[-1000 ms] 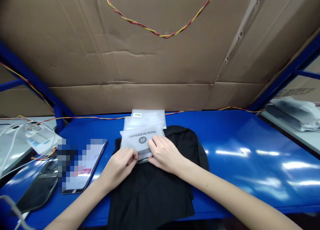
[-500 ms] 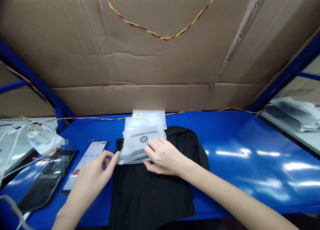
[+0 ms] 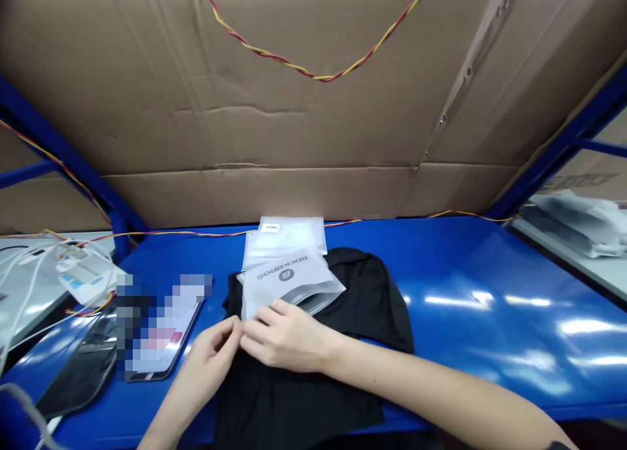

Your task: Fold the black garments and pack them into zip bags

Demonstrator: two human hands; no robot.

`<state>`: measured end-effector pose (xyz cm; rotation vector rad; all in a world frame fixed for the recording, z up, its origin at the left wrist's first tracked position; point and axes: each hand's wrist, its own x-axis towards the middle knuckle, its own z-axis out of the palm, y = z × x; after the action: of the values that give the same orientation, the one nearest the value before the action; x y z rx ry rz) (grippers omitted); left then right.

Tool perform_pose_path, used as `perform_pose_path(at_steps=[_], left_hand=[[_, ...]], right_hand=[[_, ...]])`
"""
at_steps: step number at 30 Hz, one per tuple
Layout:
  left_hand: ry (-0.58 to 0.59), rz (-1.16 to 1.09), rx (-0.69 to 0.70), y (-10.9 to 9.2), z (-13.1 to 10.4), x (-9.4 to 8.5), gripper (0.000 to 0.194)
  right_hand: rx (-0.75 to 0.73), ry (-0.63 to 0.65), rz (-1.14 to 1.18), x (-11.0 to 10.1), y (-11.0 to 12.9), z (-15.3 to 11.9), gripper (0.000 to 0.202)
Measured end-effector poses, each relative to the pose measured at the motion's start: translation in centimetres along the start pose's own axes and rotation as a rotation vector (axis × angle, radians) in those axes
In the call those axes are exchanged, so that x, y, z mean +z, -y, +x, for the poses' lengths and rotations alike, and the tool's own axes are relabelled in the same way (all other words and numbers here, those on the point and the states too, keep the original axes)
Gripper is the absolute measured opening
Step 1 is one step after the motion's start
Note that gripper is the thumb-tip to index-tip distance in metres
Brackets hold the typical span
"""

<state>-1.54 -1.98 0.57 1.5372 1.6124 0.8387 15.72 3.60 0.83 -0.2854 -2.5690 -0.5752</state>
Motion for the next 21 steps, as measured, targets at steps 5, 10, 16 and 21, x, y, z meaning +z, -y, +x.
perform_pose_path(at_steps=[5, 10, 16, 21], left_hand=[[-0.158, -0.054, -0.076, 1.1, 0.1, -1.2, 0.041], [-0.232, 0.003, -0.098, 2.8, 0.3, -2.0, 0.04], [-0.114, 0.143, -0.013, 2.1, -0.2, -0.8, 0.042], [-0.131, 0.067, -0.006, 1.7, -0.8, -0.9, 0.041]], right_hand=[[0.037, 0.033, -0.028, -1.9, -2.4, -3.3, 0.018], [0.171, 0.173, -0.126, -4.3, -4.4, -8.8, 0.017], [0.265, 0.347, -0.118, -4.5, -3.3, -7.6, 0.024], [0.192, 0.388, -0.181, -2.2, -2.8, -3.0, 0.032]])
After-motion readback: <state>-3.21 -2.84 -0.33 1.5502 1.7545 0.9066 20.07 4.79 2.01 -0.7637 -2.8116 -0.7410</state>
